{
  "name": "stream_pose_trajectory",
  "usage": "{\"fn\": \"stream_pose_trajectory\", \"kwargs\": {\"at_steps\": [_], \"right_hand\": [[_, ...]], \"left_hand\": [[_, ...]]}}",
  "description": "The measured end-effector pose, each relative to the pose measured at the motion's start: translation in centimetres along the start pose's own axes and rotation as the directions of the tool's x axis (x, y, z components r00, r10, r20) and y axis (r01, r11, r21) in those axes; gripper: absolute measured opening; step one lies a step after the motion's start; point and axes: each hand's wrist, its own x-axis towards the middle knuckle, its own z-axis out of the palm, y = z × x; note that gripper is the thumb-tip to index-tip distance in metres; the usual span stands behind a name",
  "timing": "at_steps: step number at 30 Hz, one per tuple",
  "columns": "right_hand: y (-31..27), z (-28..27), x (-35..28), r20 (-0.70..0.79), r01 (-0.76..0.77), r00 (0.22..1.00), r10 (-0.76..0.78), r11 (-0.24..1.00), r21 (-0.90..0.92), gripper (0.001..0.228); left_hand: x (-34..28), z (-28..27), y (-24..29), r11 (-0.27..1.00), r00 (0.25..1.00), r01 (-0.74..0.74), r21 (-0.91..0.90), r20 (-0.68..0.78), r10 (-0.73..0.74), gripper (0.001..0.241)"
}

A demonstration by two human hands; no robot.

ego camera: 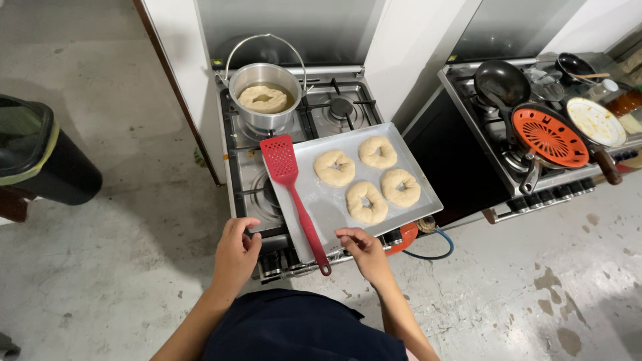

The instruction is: Frying ring-shaped dough in a pot on a stove.

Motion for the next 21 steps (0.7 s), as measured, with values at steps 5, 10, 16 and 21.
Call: {"fn": "stream_pose_trajectory", "kwargs": {"at_steps": [5,10,16,21], "right_hand": [[-0.9,1.3,0.8,0.065,0.048,0.997,-0.047,0.999,-0.008,0.021],[-0.5,1.9,0.9,0.103,0.016,0.995,-0.012,0.999,-0.042,0.02],[-0.3,2.1,1.5,0.129,0.012,0.992,-0.004,0.998,-0.062,0.02],[-0.2,2.2,1.5,0.13,-0.005,0.991,0.014,0.998,-0.068,0.02]], "left_hand": [[0.2,0.2,0.2,1.0,1.0,0.005,0.013,0.023,-0.005,0.024],[0.0,0.1,-0.3,1.0,1.0,0.018,-0.009,0.013,-0.018,0.024],[-0.1,0.0,-1.0,0.999,1.0,0.027,-0.02,-0.013,-0.027,0.023],[-0.1,0.0,-1.0,0.999,0.999,0.039,-0.017,-0.025,-0.039,0.023]]}}
